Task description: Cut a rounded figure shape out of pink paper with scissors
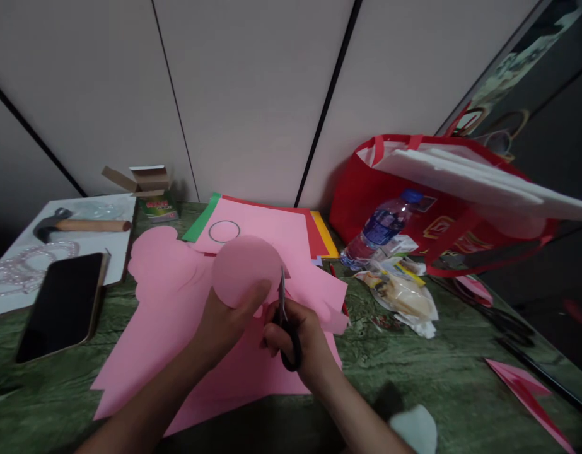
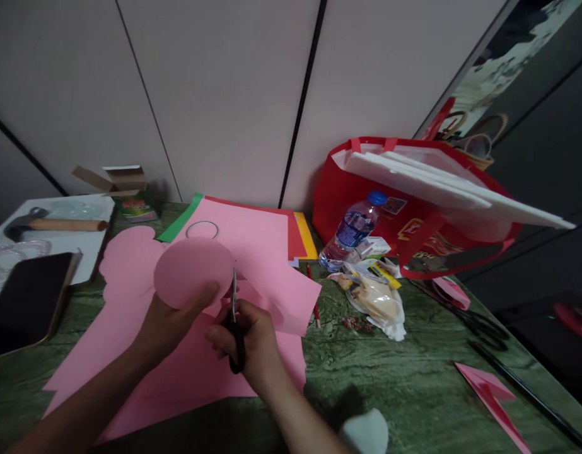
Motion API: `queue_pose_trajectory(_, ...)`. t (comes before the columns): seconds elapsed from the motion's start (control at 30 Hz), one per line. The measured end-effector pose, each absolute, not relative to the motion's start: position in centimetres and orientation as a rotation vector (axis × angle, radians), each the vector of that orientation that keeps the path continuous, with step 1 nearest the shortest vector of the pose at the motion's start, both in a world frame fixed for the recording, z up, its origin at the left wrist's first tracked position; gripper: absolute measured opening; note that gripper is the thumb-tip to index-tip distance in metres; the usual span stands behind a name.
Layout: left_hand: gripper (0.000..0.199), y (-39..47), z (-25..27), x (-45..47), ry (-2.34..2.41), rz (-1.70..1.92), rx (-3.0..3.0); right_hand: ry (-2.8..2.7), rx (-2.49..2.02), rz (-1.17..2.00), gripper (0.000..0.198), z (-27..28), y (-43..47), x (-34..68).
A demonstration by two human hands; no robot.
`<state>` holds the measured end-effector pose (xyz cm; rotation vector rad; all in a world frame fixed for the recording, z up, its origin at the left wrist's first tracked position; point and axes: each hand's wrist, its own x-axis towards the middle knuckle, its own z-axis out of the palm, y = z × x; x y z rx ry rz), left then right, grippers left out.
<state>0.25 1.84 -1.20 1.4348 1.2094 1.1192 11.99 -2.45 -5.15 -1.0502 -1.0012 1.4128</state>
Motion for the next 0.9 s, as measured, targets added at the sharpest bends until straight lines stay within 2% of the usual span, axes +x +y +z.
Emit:
queue_pose_trajectory(0.53,0.017,1.61,-0.90,-0.02,1.088,0.962,1.465,-1.037,-1.007,1.341,0.034,-4.58,-2.25,12.58)
queue_pose_trajectory(0.9,0.021,1.55,-0.87,-0.05,1.126,1.001,1.475,-1.037,-1.061,1.313,0.027,-4.46,-2.29,12.66)
